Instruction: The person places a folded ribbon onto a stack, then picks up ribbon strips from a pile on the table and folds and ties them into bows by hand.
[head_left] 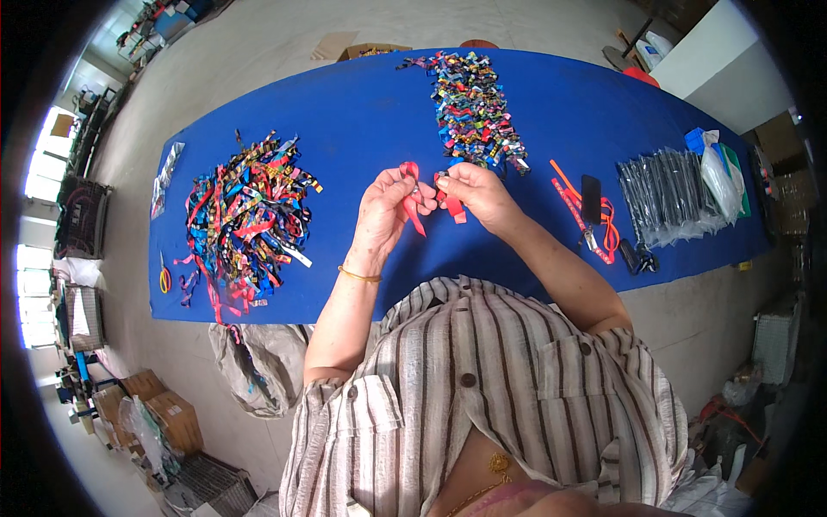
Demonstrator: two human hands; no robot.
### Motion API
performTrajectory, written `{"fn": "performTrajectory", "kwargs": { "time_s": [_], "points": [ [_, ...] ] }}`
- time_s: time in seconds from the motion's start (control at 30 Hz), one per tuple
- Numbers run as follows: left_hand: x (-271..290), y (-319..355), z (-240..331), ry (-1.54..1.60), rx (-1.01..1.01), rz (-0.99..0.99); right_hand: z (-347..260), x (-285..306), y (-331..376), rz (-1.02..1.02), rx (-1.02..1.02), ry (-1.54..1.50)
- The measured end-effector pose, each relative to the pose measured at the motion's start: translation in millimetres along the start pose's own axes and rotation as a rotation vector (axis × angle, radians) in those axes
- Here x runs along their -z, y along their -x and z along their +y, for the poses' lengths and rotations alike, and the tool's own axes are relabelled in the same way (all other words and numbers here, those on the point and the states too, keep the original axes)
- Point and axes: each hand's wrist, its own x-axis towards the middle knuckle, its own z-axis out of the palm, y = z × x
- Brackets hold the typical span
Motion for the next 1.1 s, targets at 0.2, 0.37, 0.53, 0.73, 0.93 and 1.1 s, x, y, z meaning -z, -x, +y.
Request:
{"fn": "performTrajectory", "kwargs": {
  "time_s": [0.2,0.37,0.53,0.73,0.93,1.1],
  "points": [
    [2,1,1,-0.081,0.072,0.007,-5,-4,2,-0.002,-0.008,0.045],
    [1,2,1,0.013,0.076,-0.003,-5,-6,3,-0.021,0.04,0.056],
    [5,2,4,0.03,0.059,-0.023,-14,-14,3,-0.037,0.008,-0.112],
    [11,3,4,0.076,0.045,0.009,-1,-15,-6,0.016,-0.034,-0.083],
    [15,9,9,0.069,0.053,0.022,2,-23,-4,0.014,-0.066,-0.109],
    [21,11,8,0.072,0.074,0.03,7,-26,-4,-0.001,-0.058,-0.062]
  ]
}}
